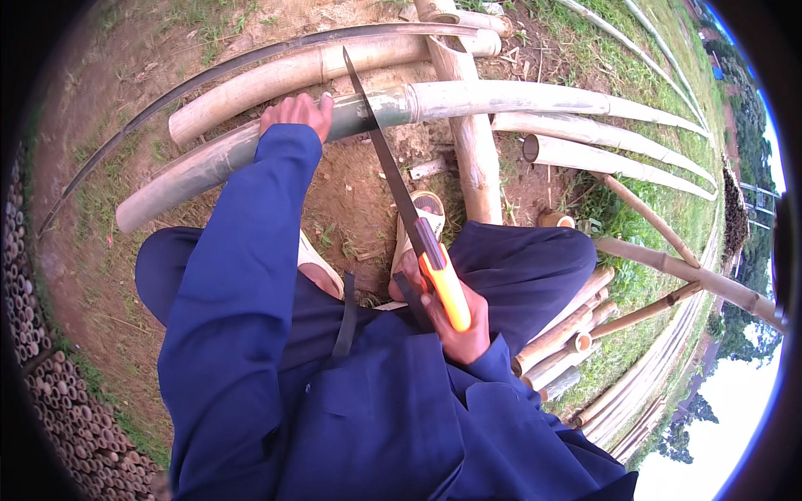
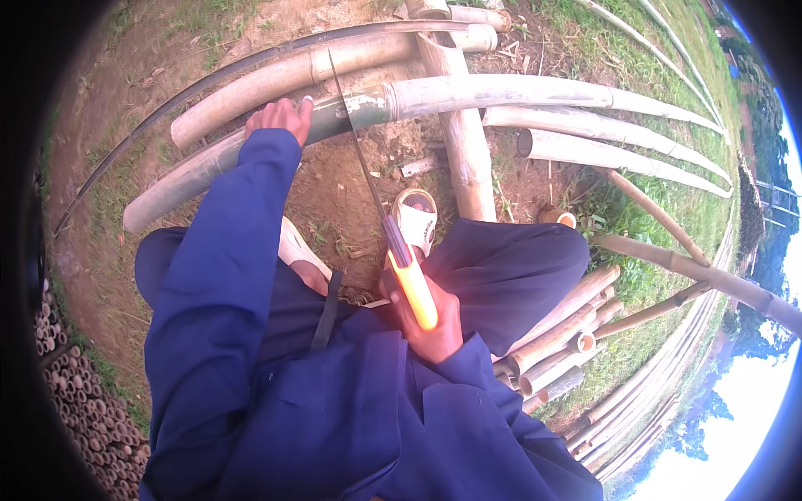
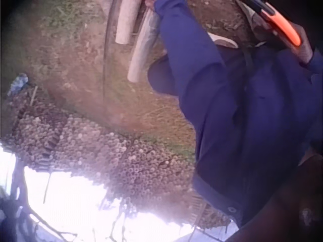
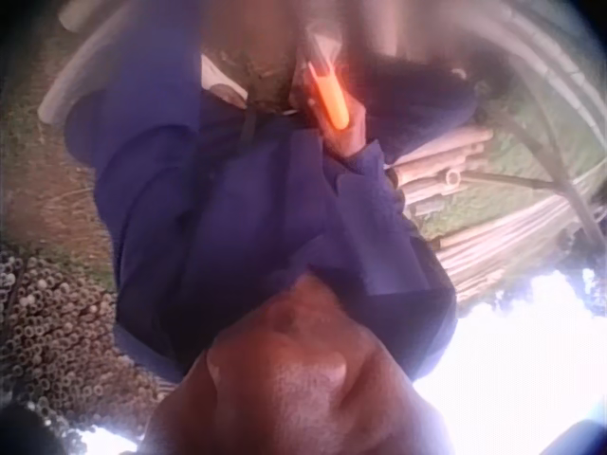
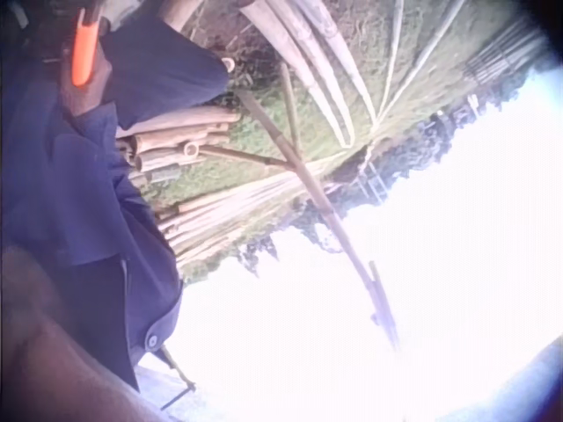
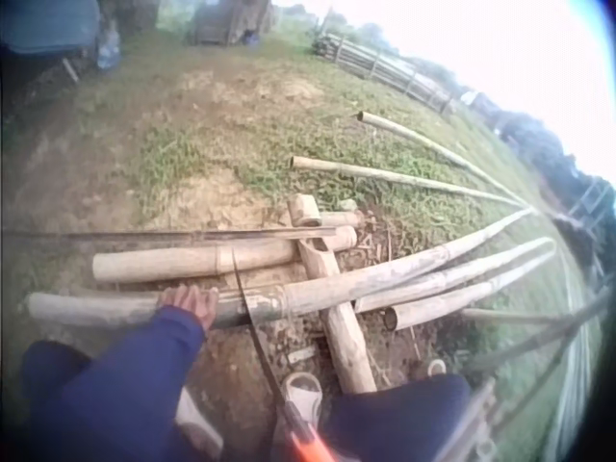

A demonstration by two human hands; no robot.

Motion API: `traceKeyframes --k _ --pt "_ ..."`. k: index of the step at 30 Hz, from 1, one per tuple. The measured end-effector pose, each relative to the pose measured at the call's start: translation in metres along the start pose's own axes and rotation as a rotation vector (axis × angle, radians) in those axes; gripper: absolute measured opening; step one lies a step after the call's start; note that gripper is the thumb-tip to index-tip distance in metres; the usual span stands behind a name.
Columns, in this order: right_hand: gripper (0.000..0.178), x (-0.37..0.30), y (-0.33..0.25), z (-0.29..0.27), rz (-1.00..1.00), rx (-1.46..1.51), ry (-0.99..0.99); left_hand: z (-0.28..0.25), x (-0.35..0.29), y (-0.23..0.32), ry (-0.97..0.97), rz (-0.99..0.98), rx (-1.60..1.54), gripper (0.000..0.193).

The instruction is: The person sits on the ground and uses a hand saw to cut a long bamboo pole into shorter sections. The person positions the bamboo on a makeshift support and saws through it, then moves the cut pieces aside.

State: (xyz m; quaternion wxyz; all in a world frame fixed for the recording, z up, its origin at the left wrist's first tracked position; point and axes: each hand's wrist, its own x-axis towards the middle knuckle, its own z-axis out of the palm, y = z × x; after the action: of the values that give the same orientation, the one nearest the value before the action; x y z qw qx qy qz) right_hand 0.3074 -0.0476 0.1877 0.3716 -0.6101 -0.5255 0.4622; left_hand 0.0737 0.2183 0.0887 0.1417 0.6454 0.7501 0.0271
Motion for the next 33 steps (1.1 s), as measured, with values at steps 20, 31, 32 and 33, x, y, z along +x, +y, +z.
traceKeyframes --k 20,31,32,33 --pt "0.014 0.079 0.024 0.034 -0.017 -0.013 0.017 -0.003 0.004 0.001 -0.008 -0.005 0.002 0.063" --pt "0.027 -0.058 -0.018 -0.033 0.247 -0.035 0.0 0.001 -0.002 -0.001 0.013 0.022 0.026 0.061" --pt "0.022 -0.033 -0.017 -0.025 0.118 -0.026 -0.017 -0.004 0.001 0.0 0.032 0.002 0.008 0.061" --pt "0.017 -0.004 -0.015 -0.011 0.009 -0.019 -0.028 -0.004 -0.002 0.0 0.032 -0.011 -0.008 0.061"
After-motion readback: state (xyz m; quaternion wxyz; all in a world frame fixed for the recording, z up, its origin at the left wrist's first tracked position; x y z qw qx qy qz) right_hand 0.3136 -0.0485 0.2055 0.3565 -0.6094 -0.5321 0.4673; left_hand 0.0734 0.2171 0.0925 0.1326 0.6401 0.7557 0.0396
